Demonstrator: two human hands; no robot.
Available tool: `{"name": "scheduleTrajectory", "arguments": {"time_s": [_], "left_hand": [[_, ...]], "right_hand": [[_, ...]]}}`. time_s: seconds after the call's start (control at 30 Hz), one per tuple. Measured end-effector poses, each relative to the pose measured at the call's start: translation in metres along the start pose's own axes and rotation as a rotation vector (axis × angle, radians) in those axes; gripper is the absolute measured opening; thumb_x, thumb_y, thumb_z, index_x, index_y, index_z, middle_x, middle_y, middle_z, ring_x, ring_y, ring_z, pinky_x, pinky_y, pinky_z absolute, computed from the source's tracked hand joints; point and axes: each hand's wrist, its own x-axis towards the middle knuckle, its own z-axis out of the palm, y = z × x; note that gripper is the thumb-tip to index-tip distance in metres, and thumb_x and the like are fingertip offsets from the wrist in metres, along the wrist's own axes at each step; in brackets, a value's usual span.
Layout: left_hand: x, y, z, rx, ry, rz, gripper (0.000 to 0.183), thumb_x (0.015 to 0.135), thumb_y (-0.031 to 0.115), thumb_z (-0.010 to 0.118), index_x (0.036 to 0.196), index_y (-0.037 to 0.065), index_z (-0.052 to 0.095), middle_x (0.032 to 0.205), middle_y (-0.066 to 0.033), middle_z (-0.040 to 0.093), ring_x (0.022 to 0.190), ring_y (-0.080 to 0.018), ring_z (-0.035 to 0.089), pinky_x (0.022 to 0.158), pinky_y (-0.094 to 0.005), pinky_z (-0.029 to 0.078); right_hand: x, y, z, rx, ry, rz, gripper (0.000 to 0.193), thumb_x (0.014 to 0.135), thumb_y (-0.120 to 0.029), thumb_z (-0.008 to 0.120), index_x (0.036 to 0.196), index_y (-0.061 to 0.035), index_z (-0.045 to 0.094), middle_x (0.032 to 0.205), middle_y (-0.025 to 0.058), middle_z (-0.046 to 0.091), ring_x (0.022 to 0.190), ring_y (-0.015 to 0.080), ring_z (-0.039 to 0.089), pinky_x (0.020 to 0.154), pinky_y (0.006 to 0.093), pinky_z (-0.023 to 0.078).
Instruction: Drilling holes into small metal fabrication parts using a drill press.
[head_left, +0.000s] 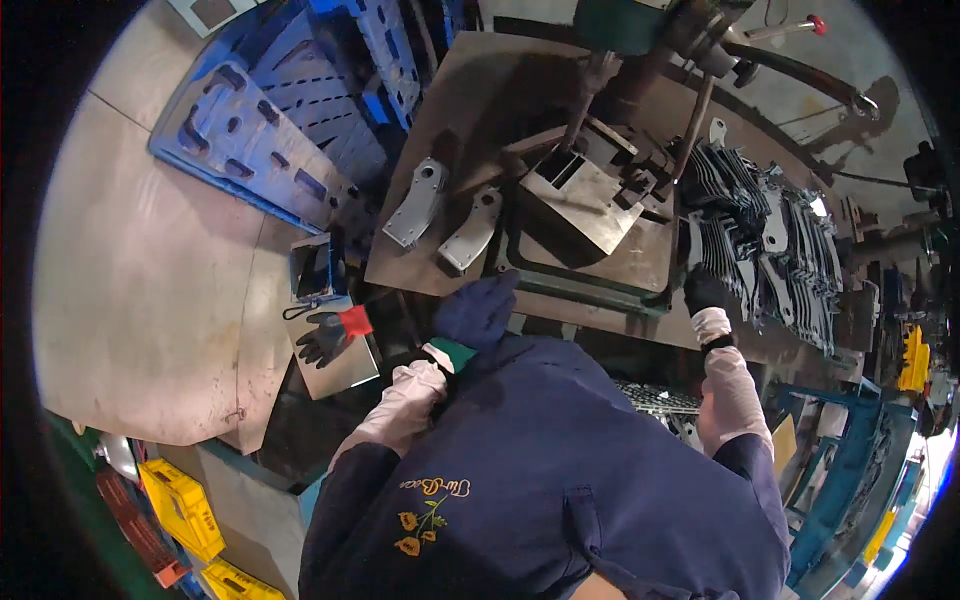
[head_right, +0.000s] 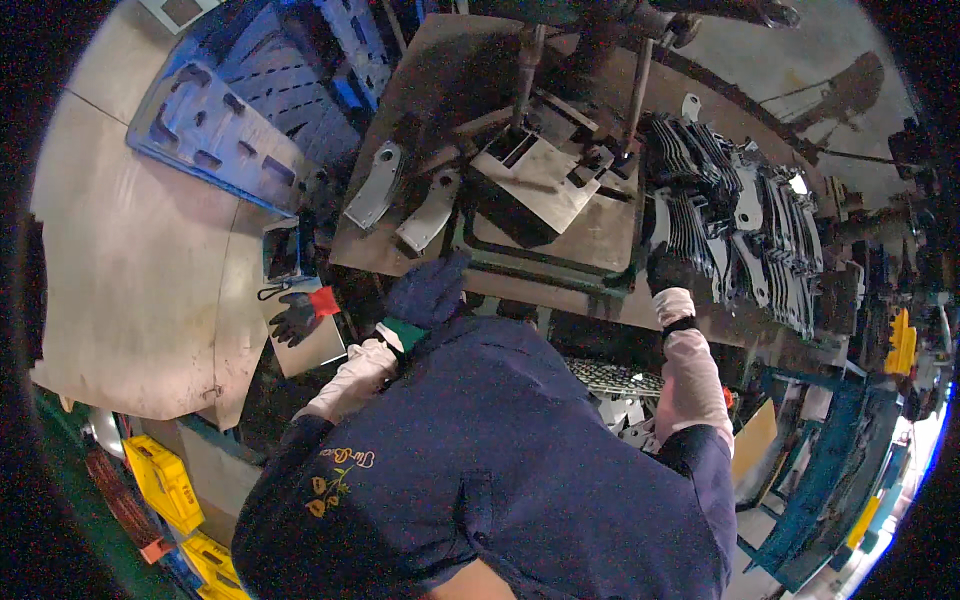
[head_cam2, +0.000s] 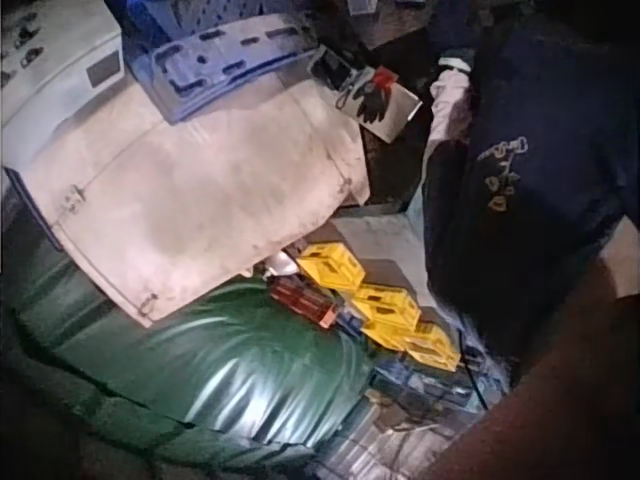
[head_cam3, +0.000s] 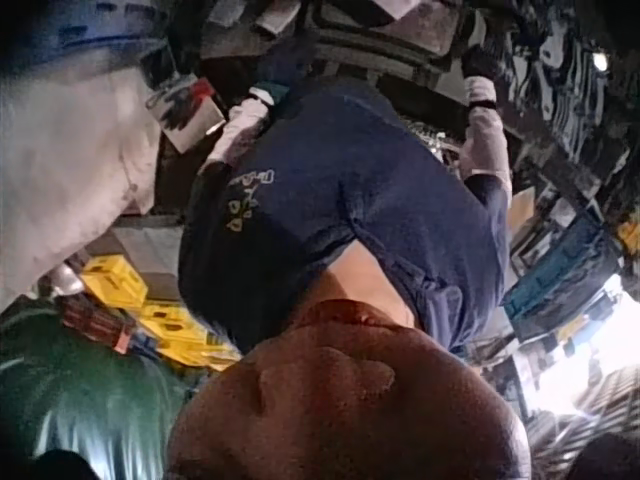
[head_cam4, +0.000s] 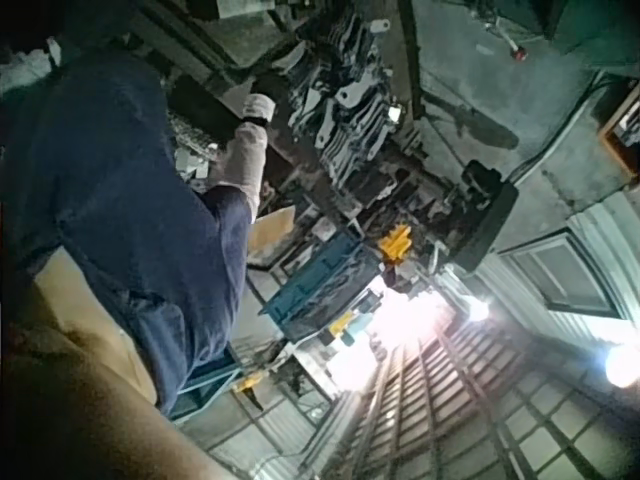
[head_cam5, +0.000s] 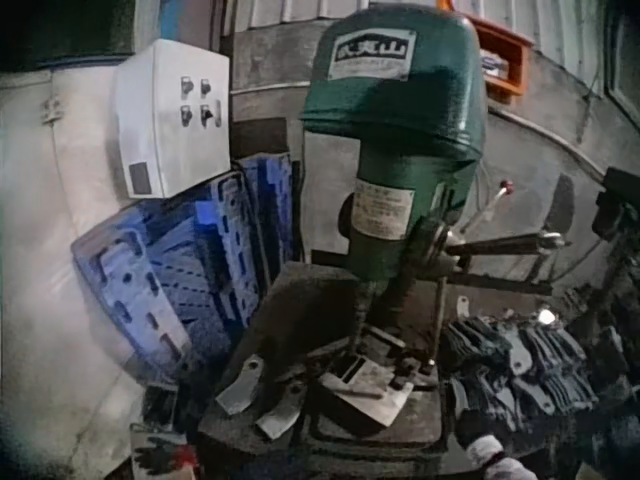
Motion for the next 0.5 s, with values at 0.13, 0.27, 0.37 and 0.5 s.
{"name": "scheduleTrajectory", "arguments": {"time_s": [0.13,0.27,0.37,0.5], "left_hand": [[0.012,0.008,0.004,-0.03,-0.008,0.027,0.047,0.085,0.028,0.056,0.129,0.012,0.051,0.095,-0.0137,0.06,0.083,-0.0342,0.059,0.071,-0.0458,0.049],[0.04,0.037,-0.007,-0.135,0.083,0.119,0.055,0.084,0.03,0.062,0.133,0.009,0.048,0.126,-0.0147,0.055,0.111,-0.0344,0.055,0.094,-0.0451,0.044],[0.068,0.076,-0.038,-0.142,0.172,0.172,0.066,0.08,0.037,0.066,0.136,0.009,0.046,0.134,-0.0129,0.047,0.115,-0.0319,0.051,0.094,-0.0425,0.044],[0.084,0.09,-0.044,-0.206,0.151,0.3,0.075,0.075,0.044,0.068,0.136,0.007,0.045,0.133,-0.0123,0.041,0.112,-0.0291,0.05,0.092,-0.0377,0.044]], "right_hand": [[0.031,0.003,-0.096,0.147,0.226,-0.034,0.02,0.084,-0.031,0.061,0.093,-0.0122,0.064,0.08,0.0203,0.066,0.072,0.0394,0.064,0.058,0.0499,0.047],[0.02,0.002,-0.173,0.607,0.092,-0.202,0.025,0.088,-0.03,0.059,0.098,-0.0085,0.065,0.082,0.0135,0.067,0.064,0.0266,0.065,0.055,0.0367,0.049],[-0.016,-0.071,-0.252,1.145,-0.217,-0.185,0.03,0.09,-0.03,0.056,0.106,-0.0058,0.062,0.091,0.0125,0.066,0.062,0.0237,0.065,0.055,0.0327,0.05],[-0.018,-0.112,-0.274,1.449,-0.451,-0.126,0.035,0.094,-0.032,0.051,0.11,-0.0022,0.061,0.096,0.0118,0.066,0.059,0.0205,0.065,0.055,0.0289,0.051]]}}
